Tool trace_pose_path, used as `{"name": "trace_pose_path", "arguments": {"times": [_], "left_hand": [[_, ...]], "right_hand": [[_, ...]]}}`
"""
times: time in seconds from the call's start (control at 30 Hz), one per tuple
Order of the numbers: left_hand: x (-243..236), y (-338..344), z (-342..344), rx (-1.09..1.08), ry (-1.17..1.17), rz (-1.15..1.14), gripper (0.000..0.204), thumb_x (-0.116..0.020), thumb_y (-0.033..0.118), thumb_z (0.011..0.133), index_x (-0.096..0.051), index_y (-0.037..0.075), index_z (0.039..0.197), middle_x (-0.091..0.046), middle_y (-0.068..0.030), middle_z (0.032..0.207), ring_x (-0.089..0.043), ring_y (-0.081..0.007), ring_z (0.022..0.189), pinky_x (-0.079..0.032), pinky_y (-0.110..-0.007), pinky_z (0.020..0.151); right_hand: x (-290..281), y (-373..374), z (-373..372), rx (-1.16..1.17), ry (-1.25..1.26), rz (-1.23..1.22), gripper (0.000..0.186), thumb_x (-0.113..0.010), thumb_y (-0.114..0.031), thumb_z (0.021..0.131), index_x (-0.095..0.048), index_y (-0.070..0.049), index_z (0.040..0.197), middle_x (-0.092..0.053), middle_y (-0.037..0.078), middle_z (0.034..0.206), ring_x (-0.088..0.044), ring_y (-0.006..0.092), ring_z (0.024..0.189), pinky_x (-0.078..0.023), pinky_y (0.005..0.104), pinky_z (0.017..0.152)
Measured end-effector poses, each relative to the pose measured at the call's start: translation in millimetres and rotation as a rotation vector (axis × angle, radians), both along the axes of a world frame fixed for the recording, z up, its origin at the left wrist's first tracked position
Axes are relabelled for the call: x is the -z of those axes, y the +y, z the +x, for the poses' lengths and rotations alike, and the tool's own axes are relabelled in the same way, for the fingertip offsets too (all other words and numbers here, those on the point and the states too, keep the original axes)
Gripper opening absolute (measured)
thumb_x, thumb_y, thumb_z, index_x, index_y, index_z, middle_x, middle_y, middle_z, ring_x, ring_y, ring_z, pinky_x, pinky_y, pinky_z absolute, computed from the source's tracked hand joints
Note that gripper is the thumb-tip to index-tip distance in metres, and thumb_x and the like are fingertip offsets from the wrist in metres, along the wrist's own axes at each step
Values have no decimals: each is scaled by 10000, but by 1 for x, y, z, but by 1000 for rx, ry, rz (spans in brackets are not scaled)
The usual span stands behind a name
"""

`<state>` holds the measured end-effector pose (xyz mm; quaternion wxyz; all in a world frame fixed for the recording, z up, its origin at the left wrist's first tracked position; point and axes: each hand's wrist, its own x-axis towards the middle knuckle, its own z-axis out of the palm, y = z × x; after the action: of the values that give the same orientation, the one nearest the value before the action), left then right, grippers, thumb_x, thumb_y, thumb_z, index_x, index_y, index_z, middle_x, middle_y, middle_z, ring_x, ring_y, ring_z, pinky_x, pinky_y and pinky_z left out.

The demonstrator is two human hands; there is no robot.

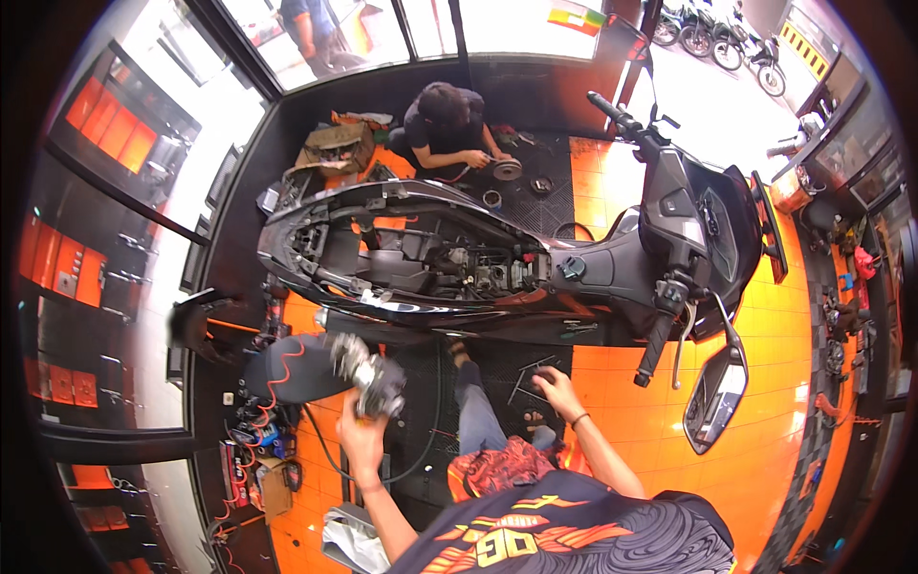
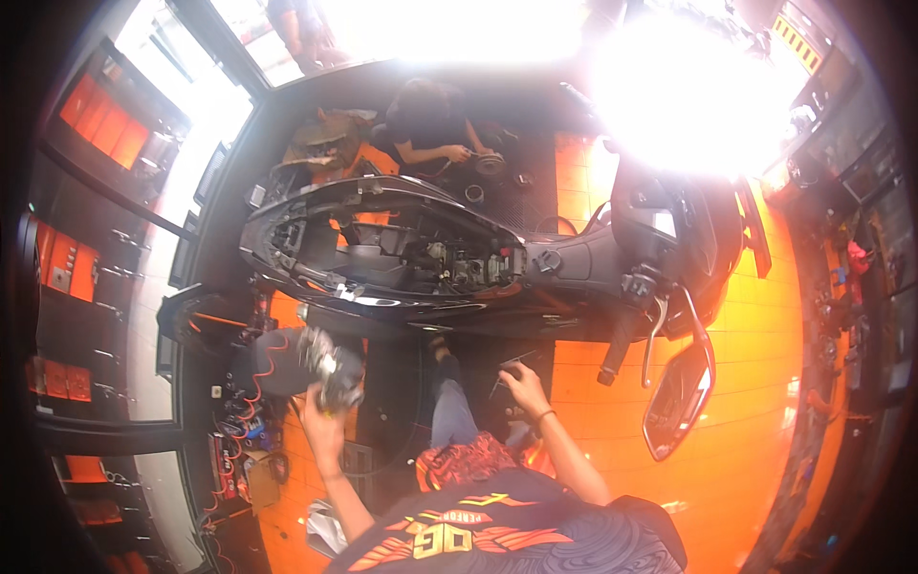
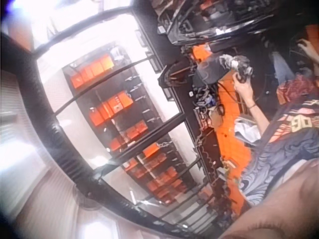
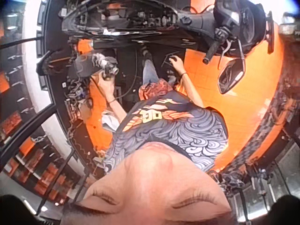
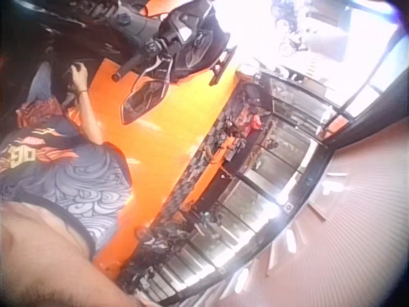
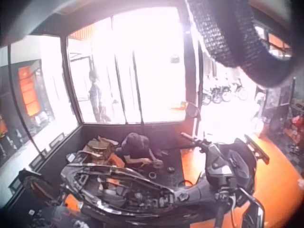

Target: The person sprays a carburetor with a cleaning agent while sitting on the floor, then stands to install the carburetor into the motorcycle's engine bay. They use a T-handle wrench to tighten the mounting bolts and secure the component.

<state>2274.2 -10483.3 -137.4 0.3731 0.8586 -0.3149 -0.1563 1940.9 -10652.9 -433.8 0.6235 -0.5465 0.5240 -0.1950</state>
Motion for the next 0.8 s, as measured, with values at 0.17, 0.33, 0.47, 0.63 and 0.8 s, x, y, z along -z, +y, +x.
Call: {"name": "trace_pose_path", "arguments": {"times": [0.17, 0.33, 0.47, 0.63, 0.8], "left_hand": [[43, -178, 71, 517, -281, 25, 476, -795, 49, 718, -624, 100, 1159, -670, -200, 1157, -684, -423, 918, -543, -503, 823], [122, -317, 111, 964, -233, 340, 594, -779, 80, 720, -550, 127, 1266, -576, -332, 1315, -675, -424, 1015, -554, -518, 862], [188, -383, 133, 1208, -261, 328, 467, -603, -20, 771, -624, 126, 1214, -641, -324, 1195, -716, -402, 863, -593, -489, 761], [251, -421, 134, 1422, -188, 385, 431, -589, 81, 859, -640, 170, 1278, -606, -328, 1279, -733, -353, 829, -603, -441, 720], [298, -440, 150, 1440, -90, 380, 413, -591, 15, 825, -612, 186, 1201, -566, -251, 1386, -721, -355, 790, -598, -439, 696]], "right_hand": [[-81, -89, 100, 146, -177, 67, 312, -634, -128, 989, -612, 32, 1256, -707, 121, 1105, -695, 180, 960, -566, 307, 844], [-95, -157, 163, 257, 228, -409, 370, -694, -95, 916, -606, -3, 1263, -704, 131, 1126, -691, 214, 993, -546, 345, 878], [-122, -194, 201, 57, 439, -569, 598, -744, -107, 823, -531, -69, 1381, -545, 173, 1326, -526, 367, 1250, -431, 446, 1074], [-76, -224, 213, 40, 381, -204, 558, -751, -238, 874, -555, -48, 1361, -595, 199, 1296, -591, 353, 1193, -472, 437, 1027], [11, -251, 231, 565, -19, 538, 684, -655, -467, 976, -469, 36, 1400, -624, 167, 1270, -661, 251, 1108, -521, 354, 946]]}}
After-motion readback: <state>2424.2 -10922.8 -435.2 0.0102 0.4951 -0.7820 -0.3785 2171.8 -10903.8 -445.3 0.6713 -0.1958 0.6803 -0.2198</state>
